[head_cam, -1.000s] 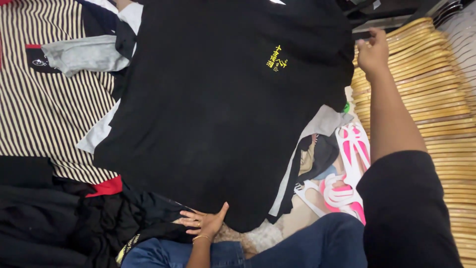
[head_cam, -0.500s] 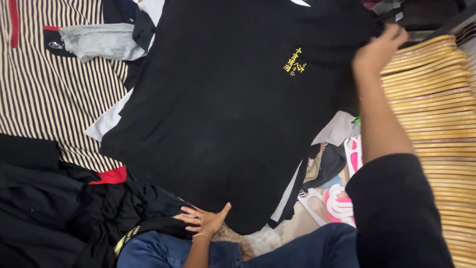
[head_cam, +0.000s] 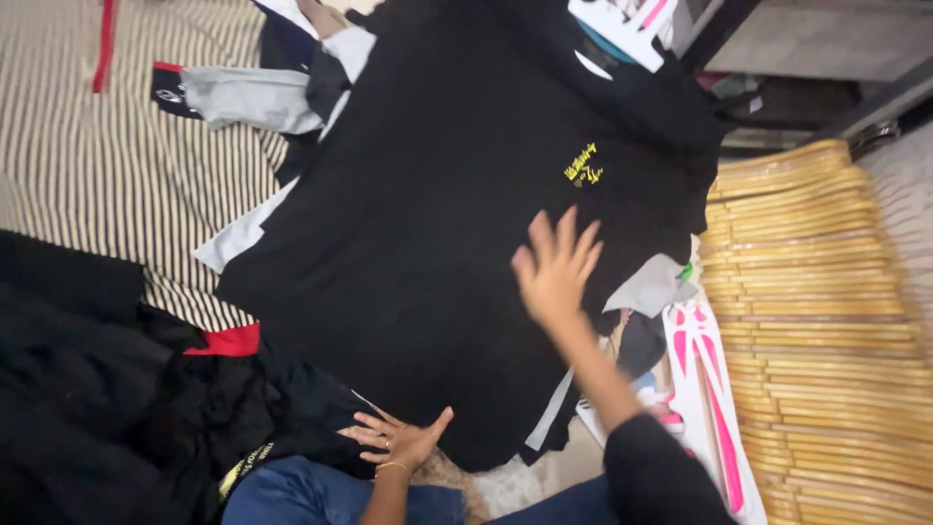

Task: The person is sitting on the floor and preparing t-shirts for display by inserting plastic hangers into them.

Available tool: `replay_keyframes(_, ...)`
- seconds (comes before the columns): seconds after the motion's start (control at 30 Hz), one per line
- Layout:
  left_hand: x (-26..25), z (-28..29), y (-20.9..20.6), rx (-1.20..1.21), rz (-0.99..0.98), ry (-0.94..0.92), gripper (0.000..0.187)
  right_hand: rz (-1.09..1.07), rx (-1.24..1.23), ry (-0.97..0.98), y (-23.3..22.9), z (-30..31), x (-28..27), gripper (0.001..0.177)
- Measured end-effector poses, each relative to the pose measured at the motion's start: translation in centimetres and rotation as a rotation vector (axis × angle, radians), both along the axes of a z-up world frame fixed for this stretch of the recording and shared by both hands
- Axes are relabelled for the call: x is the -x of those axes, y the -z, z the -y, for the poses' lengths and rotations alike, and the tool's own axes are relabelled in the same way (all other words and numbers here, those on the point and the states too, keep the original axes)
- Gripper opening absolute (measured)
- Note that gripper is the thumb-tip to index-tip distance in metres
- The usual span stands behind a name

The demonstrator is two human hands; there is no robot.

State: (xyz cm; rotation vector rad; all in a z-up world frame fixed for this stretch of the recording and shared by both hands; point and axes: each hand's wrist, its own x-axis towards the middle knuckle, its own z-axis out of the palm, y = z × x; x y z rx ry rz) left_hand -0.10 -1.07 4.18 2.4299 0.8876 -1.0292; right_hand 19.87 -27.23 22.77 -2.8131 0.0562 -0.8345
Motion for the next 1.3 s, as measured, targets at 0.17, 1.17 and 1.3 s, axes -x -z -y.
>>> replay_keyframes(0.17, -0.6, 0.2, 0.9, -0.054, 0.041, 0.017, 0.167, -0.198, -0.21, 0.053, 4.3, -3.3, 7.5, 0.057)
replay_keyframes(1.17, 8.2, 0.3, -8.2, -0.195, 0.106, 0.91, 0.074, -1.313, 0.109, 0.012, 18.3, -2.2, 27.6, 0.12)
replay_keyframes(1.3, 14.4, 0.8, -22.1, -0.211, 0.465, 0.878, 0.064, -1.377, 0.261, -0.156, 13.1, -4.6, 29.7, 0.068)
